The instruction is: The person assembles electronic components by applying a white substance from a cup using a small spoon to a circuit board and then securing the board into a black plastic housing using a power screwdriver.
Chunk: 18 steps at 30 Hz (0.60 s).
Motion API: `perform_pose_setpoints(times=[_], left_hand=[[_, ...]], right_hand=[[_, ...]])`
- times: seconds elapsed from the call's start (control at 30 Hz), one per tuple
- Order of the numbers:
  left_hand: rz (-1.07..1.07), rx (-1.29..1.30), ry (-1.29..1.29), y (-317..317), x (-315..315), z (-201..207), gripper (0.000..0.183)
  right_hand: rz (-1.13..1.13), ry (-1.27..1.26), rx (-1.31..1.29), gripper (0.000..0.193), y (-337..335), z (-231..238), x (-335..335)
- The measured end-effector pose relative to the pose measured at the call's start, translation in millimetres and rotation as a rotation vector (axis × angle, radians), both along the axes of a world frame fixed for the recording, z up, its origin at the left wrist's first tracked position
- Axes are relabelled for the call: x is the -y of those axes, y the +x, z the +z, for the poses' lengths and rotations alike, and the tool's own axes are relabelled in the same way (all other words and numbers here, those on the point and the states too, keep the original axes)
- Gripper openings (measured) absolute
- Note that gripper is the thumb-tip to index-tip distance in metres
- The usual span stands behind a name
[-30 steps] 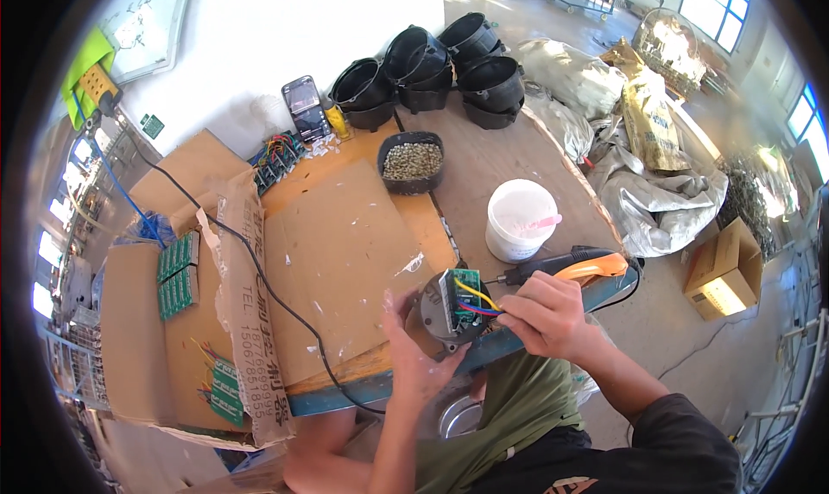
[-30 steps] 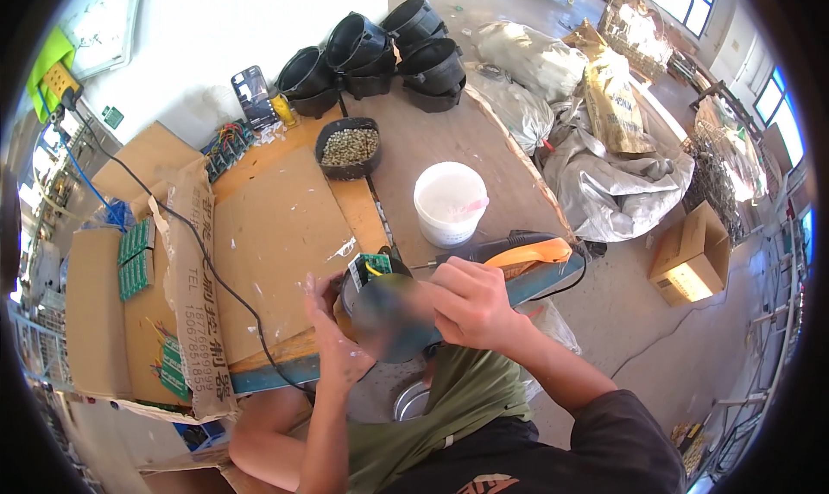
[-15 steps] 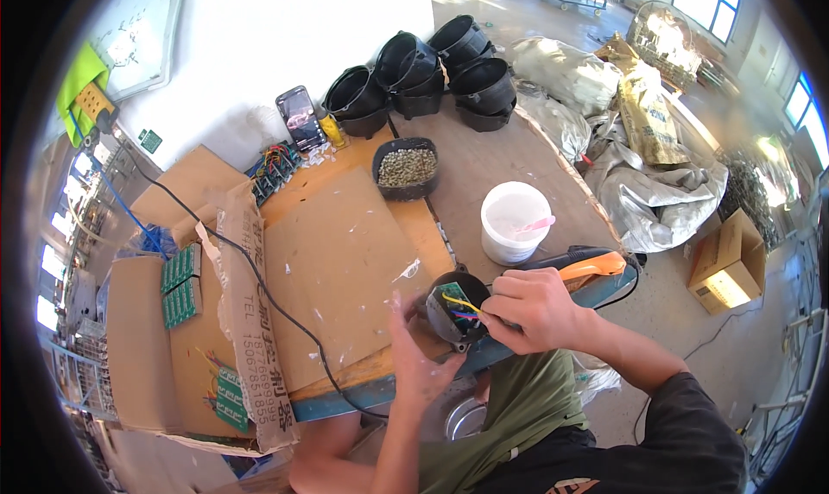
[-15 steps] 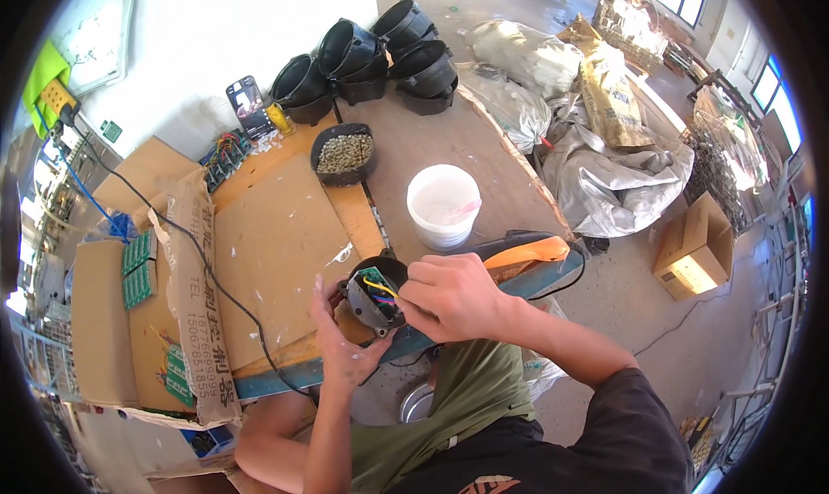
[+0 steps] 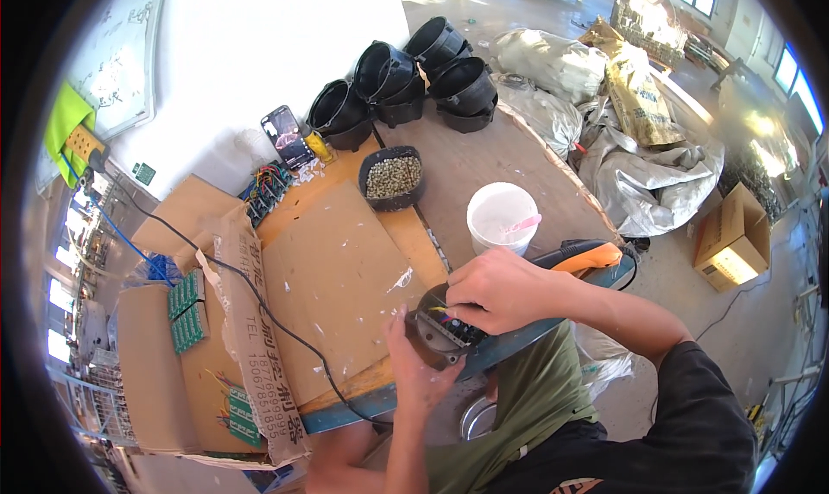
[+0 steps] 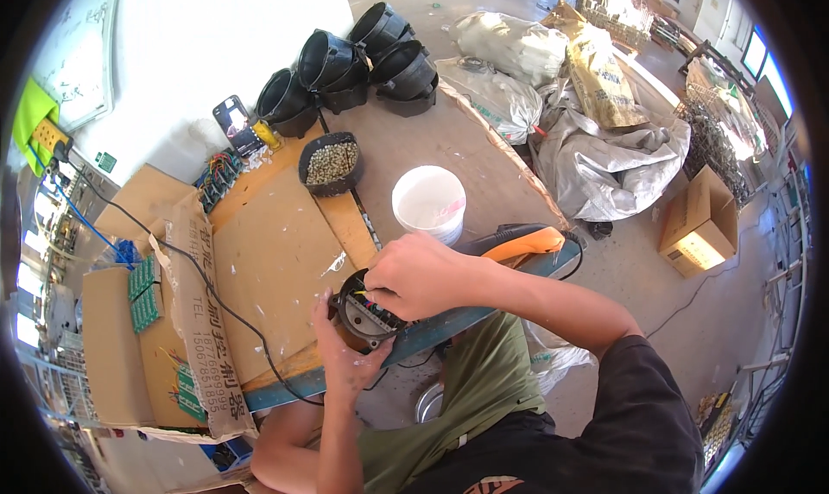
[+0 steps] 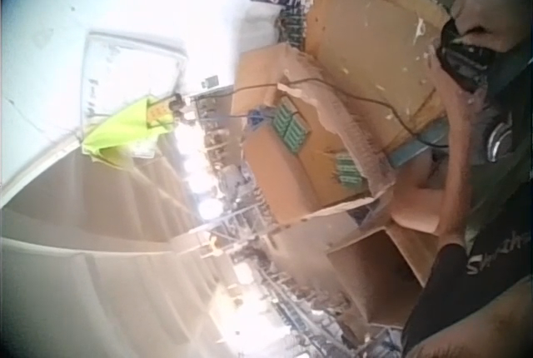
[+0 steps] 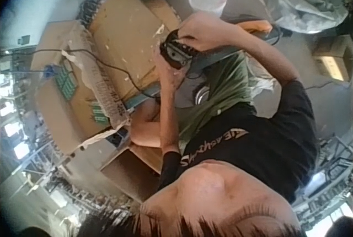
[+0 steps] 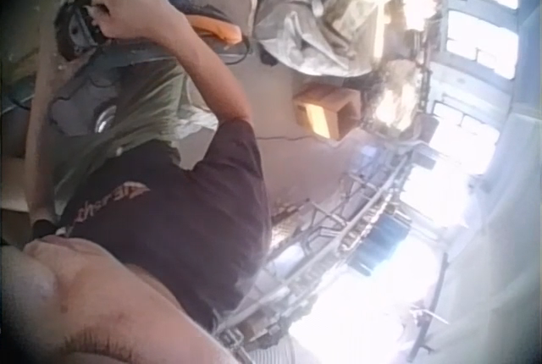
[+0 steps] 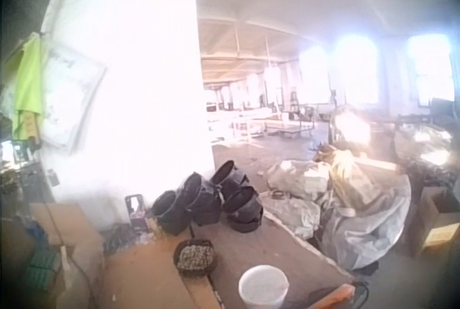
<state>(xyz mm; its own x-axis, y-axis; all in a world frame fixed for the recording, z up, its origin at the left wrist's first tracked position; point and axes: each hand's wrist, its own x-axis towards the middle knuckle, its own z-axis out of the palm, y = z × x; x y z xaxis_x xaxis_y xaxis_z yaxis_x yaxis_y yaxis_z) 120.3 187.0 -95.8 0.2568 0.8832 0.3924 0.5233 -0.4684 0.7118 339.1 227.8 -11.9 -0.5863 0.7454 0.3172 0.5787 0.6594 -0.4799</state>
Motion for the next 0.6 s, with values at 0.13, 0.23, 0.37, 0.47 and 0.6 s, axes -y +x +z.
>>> perform_pose_setpoints(times=[0.13,0.23,0.37,0.47,0.6], left_hand=[[0.039,0.062,-0.064,2.9,2.9,-5.9,0.109],[0.090,0.022,-0.062,4.1,7.0,-7.9,0.104],[0.149,-0.031,-0.019,6.5,12.0,-6.6,0.101],[0.160,-0.052,0.034,11.0,13.4,-7.1,0.101],[0.196,-0.061,0.059,13.6,15.1,-10.6,0.098]], right_hand=[[-0.046,0.063,0.042,0.018,-7.9,-1.6,6.0],[-0.059,0.152,0.077,0.017,-14.4,-5.3,12.9],[-0.035,0.154,0.114,0.015,-14.8,-5.4,17.7],[-0.024,0.138,0.119,0.015,-13.4,-9.8,18.0],[-0.030,0.130,0.132,0.016,-15.5,-8.3,18.0]])
